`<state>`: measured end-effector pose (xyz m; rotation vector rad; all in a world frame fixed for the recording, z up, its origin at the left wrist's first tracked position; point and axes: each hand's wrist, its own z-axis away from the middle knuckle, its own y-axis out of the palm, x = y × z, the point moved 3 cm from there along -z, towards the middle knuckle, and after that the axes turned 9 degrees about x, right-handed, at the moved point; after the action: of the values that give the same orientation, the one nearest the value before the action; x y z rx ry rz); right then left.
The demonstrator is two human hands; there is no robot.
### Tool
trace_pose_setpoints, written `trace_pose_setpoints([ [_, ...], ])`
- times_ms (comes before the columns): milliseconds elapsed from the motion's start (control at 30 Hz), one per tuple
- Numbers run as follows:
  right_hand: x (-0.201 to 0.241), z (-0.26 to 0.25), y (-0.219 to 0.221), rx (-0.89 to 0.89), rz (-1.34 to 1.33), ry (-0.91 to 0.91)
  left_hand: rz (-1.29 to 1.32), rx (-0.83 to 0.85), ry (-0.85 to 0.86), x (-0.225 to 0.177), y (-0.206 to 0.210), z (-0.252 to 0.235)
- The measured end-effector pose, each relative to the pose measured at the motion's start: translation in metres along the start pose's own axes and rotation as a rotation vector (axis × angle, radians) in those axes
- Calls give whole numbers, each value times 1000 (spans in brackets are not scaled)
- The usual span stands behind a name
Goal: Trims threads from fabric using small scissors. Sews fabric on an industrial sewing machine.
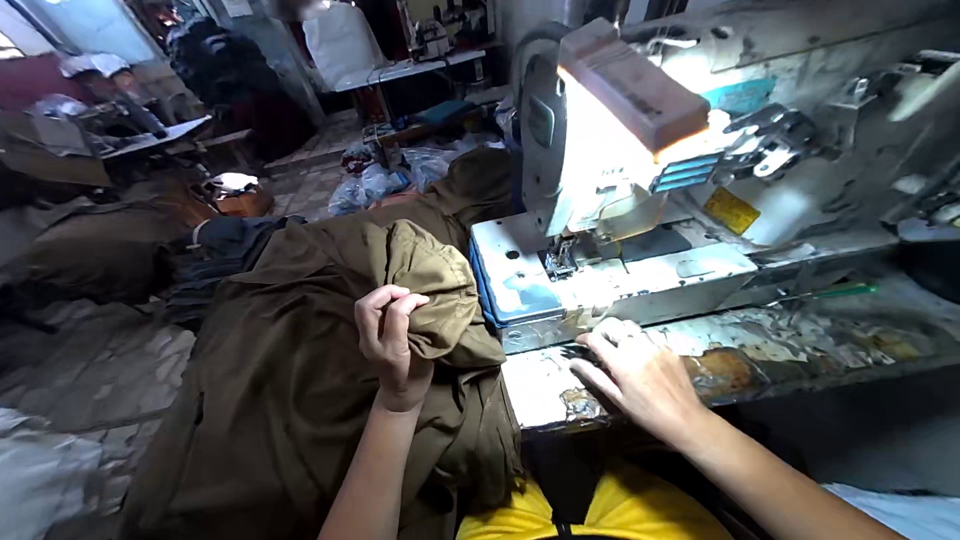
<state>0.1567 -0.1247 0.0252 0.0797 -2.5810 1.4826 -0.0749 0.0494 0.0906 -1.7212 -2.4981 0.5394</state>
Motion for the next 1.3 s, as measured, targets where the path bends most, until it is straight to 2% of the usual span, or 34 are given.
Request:
trace_pose_setpoints([
  [67, 13, 2, -3, 1, -337, 41, -28, 179, -124, -26, 9, 2],
  [133, 39, -9, -7, 44, -988, 136, -6, 524, -223, -67, 20, 9],
  [200, 54, -24, -1, 51, -1523, 347, -21, 875, -202, -104, 17, 14],
  [233, 55, -30, 4, 19, -1622, 433, -42, 956, -173, -113, 9, 10],
  [267, 52, -32, 9, 0, -1631, 466, -60, 949, -151, -115, -1, 3],
  [367, 45, -27, 12, 20, -1563, 415, -150, 685, -119, -96, -5, -33],
  [400, 43, -22, 11, 39, -1537, 369, -174, 679, -117, -85, 7, -43],
  [500, 35, -10, 6, 47, -1545, 258, -158, 908, -164, -49, 46, -49],
  [567, 27, -7, 2, -12, -1777, 301, -59, 896, -201, -42, 41, -44],
  [633, 27, -7, -1, -60, -2133, 433, -7, 728, -250, -49, 8, -27],
  [700, 34, -10, 1, -49, -2304, 572, -27, 591, -305, -62, -29, -2],
  [767, 48, -14, 9, -4, -2192, 581, -84, 616, -384, -75, -53, 24],
  [833, 56, -15, 20, -2, -2024, 433, -120, 714, -408, -83, -67, 39],
  [933, 62, -20, 19, -29, -1891, 244, 88, 643, -363, -111, -78, 19],
  [1033, 66, -15, 11, -56, -1834, 120, 378, 621, -304, -136, -48, 8],
  [1067, 66, -12, 8, -77, -1806, 105, 419, 648, -333, -133, -33, 15],
  [1133, 60, -5, 5, -120, -1722, 123, 606, 685, -505, -116, -11, 32],
  [1200, 47, 5, 10, -196, -1452, 200, 754, 754, -659, -101, -4, 41],
  [1300, 17, 35, 16, -275, -670, 282, 831, 801, -819, -92, 0, 54],
])
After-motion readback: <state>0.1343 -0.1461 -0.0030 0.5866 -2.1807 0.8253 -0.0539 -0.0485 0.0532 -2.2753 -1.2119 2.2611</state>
